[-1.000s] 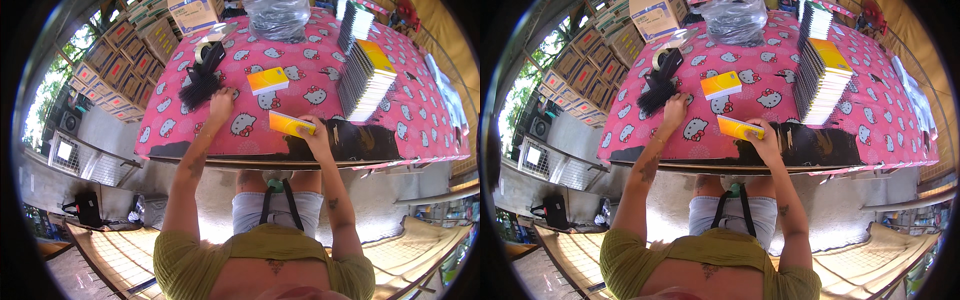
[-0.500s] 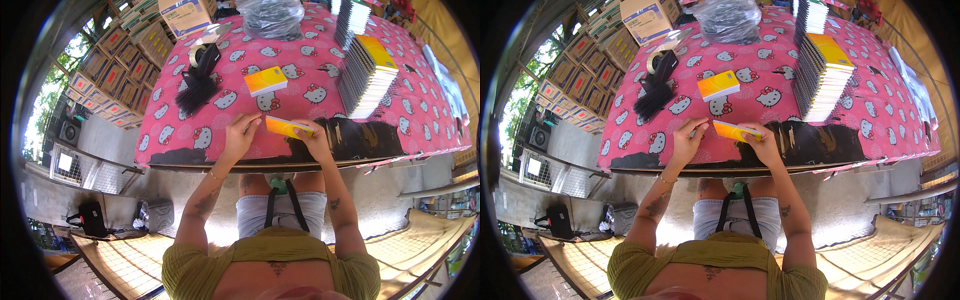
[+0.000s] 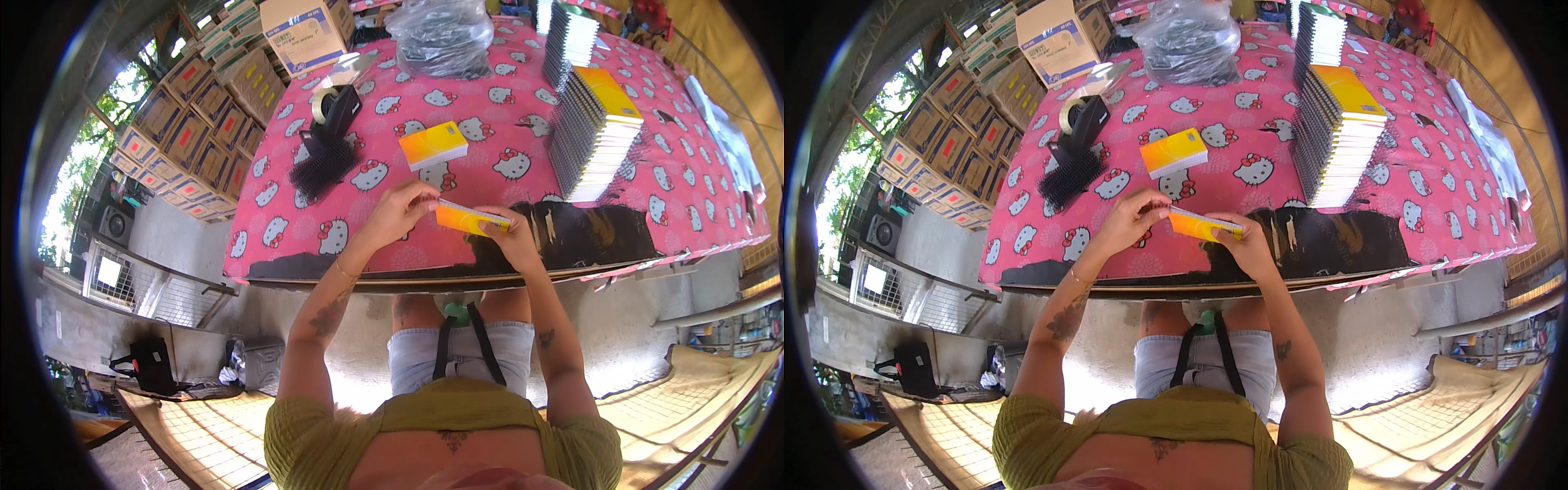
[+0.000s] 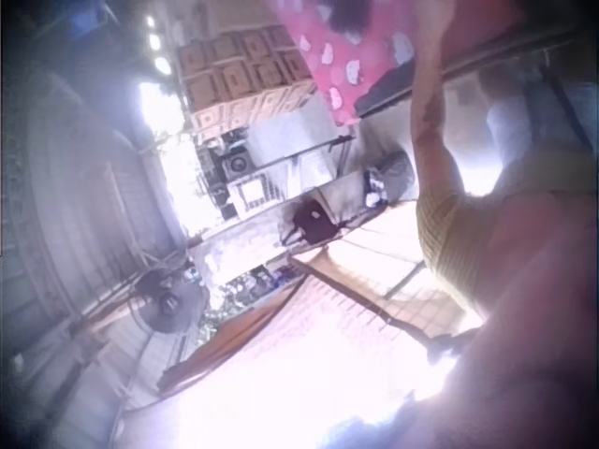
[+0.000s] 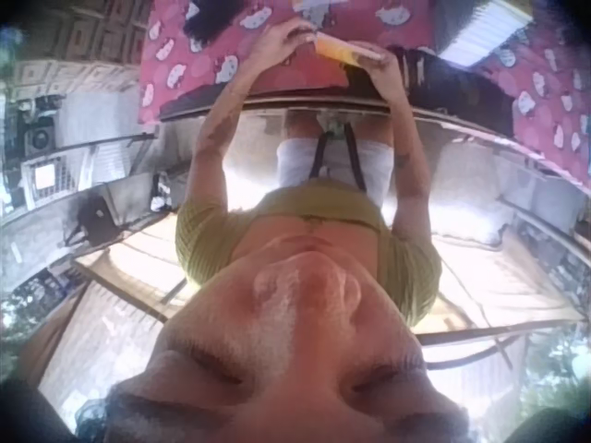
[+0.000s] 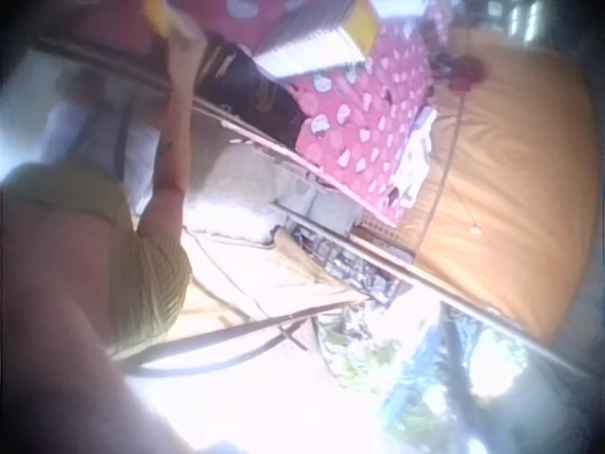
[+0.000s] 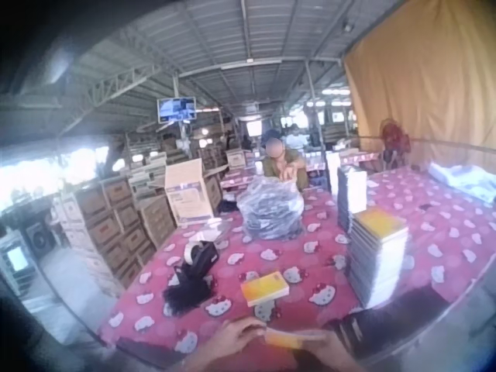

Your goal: The person labels small yellow and orange paper booklets and stacks them into a pile. They pick up one booklet at a time, apply a small white sticker to it, and then place it onto a growing stack on the table.

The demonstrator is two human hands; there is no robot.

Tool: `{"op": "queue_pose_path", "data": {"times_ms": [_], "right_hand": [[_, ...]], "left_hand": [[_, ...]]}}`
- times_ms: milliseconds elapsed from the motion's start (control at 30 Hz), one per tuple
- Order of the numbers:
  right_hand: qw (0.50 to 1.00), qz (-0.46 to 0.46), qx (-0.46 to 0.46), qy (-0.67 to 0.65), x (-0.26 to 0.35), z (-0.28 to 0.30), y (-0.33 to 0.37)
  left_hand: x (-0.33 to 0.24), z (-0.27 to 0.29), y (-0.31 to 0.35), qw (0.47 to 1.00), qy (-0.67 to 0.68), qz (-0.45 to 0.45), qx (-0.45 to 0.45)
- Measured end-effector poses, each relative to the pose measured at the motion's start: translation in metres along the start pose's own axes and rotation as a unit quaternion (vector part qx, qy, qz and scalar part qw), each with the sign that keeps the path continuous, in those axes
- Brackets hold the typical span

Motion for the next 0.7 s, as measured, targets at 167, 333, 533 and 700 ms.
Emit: {"op": "queue_pose_path", "data": {"times_ms": [167, 333, 533, 700], "right_hand": [[0.999, 0.036, 0.002, 0.004, 0.005, 0.001, 0.000], [0.999, 0.045, -0.003, 0.020, 0.007, 0.000, 0.002], [0.999, 0.046, 0.008, 0.007, 0.007, -0.002, 0.004], [1.000, 0.028, 0.007, 0.004, 0.009, -0.004, 0.007]], "left_hand": [[-0.018, 0.003, -0.004, 0.998, -0.009, -0.030, 0.046], [0.013, -0.004, 0.001, 0.994, 0.026, 0.094, 0.054], [0.036, -0.014, 0.006, 0.939, 0.243, 0.224, 0.098], [0.013, -0.008, 0.004, 0.990, 0.128, 0.032, 0.054]]}}
Point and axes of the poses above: each hand's wrist, its own y-axis away from the middle knuckle, its own z-axis out of the back of the hand, x = y × z, the point moved 8 cm from there along -y, towards the middle knuckle, and after that the axes turned 11 degrees about -x, right-handed, at the moved point
